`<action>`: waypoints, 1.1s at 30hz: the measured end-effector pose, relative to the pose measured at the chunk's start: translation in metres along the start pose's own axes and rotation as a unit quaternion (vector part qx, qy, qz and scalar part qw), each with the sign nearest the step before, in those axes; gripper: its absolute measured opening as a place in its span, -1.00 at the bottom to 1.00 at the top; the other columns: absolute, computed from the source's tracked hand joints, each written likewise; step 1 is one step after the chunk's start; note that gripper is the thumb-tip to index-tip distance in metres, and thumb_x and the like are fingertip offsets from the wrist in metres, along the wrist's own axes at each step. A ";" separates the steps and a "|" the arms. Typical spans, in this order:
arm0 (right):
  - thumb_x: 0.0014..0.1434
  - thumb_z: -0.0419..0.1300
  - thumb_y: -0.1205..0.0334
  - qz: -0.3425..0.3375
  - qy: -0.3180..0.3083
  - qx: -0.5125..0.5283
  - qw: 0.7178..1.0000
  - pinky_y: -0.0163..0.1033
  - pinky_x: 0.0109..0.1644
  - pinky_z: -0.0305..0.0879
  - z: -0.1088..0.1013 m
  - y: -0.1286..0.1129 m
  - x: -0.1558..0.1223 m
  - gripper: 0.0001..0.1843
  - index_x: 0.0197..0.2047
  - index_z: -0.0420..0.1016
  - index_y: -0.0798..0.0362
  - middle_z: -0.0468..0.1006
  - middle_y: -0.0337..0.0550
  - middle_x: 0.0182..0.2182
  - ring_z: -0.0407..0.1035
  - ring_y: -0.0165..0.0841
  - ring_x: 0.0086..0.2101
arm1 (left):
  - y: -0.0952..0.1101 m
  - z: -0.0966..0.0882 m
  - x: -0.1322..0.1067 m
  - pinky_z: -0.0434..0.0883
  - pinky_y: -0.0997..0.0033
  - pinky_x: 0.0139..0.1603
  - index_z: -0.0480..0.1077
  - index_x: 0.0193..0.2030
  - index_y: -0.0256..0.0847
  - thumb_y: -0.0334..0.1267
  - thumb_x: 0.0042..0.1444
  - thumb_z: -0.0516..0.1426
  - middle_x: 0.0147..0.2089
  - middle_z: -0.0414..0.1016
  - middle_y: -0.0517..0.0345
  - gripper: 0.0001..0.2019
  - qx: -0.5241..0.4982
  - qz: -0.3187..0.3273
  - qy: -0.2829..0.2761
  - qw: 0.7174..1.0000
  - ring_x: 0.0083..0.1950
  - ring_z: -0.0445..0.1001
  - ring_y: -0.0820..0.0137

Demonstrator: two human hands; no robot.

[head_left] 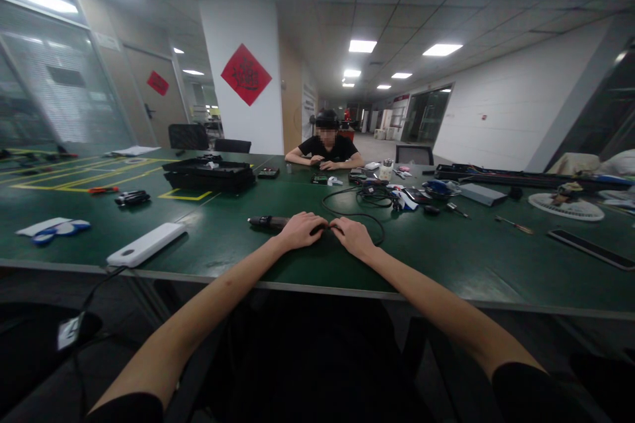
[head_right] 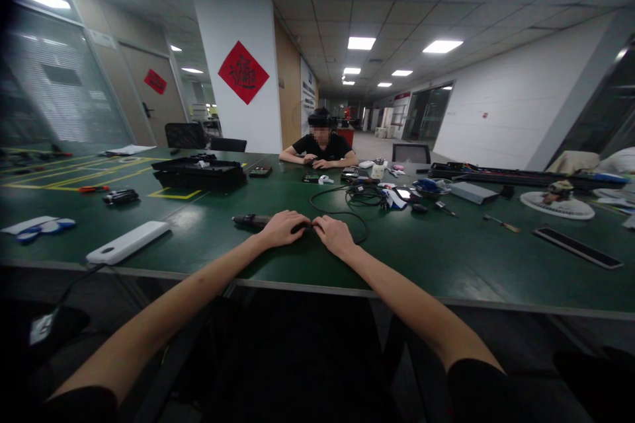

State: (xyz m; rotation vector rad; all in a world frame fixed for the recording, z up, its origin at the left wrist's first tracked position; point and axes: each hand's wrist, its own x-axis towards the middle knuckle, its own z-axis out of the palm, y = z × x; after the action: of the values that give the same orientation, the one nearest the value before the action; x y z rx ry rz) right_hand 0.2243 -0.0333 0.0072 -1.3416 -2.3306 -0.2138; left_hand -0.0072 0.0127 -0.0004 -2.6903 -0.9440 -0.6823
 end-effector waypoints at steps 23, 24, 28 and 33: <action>0.51 0.02 0.10 0.002 -0.003 0.003 1.000 -0.28 -0.08 0.29 0.002 0.001 0.000 -0.72 0.11 0.52 -0.13 0.58 -0.14 -0.04 0.49 -0.30 -0.12 | -0.001 0.003 0.000 0.37 0.24 0.04 0.44 0.03 -0.03 -0.06 0.36 0.12 -0.08 0.59 0.13 -0.79 0.012 -0.020 0.004 1.000 -0.02 0.54 0.25; 0.51 0.03 0.10 0.001 -0.004 0.004 1.000 -0.29 -0.08 0.29 0.002 0.001 0.000 -0.72 0.11 0.52 -0.13 0.58 -0.14 -0.04 0.49 -0.30 -0.11 | -0.001 0.003 0.000 0.37 0.23 0.05 0.44 0.05 -0.03 -0.06 0.35 0.13 -0.08 0.59 0.12 -0.78 0.013 -0.020 0.004 1.000 -0.02 0.54 0.25; 0.51 0.03 0.09 0.003 -0.006 0.007 1.000 -0.29 -0.09 0.28 0.002 0.001 0.000 -0.73 0.11 0.51 -0.11 0.57 -0.13 -0.02 0.48 -0.30 -0.11 | -0.002 0.003 0.000 0.36 0.23 0.07 0.43 0.07 0.00 -0.12 0.34 0.12 -0.03 0.59 0.14 -0.78 0.007 -0.003 0.000 1.000 0.01 0.53 0.26; 0.51 0.02 0.10 0.001 -0.004 0.005 1.000 -0.28 -0.11 0.26 0.000 0.001 0.000 -0.72 0.10 0.51 -0.11 0.57 -0.13 -0.04 0.48 -0.29 -0.12 | 0.000 0.001 0.001 0.36 0.24 0.04 0.44 0.03 -0.03 -0.07 0.35 0.11 -0.08 0.59 0.13 -0.79 0.004 -0.019 0.005 1.000 -0.02 0.54 0.26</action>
State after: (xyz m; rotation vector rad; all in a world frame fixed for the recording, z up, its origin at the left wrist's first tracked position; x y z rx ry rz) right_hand 0.2248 -0.0328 0.0068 -1.3411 -2.3347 -0.1959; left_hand -0.0064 0.0140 -0.0011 -2.6668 -0.9963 -0.6971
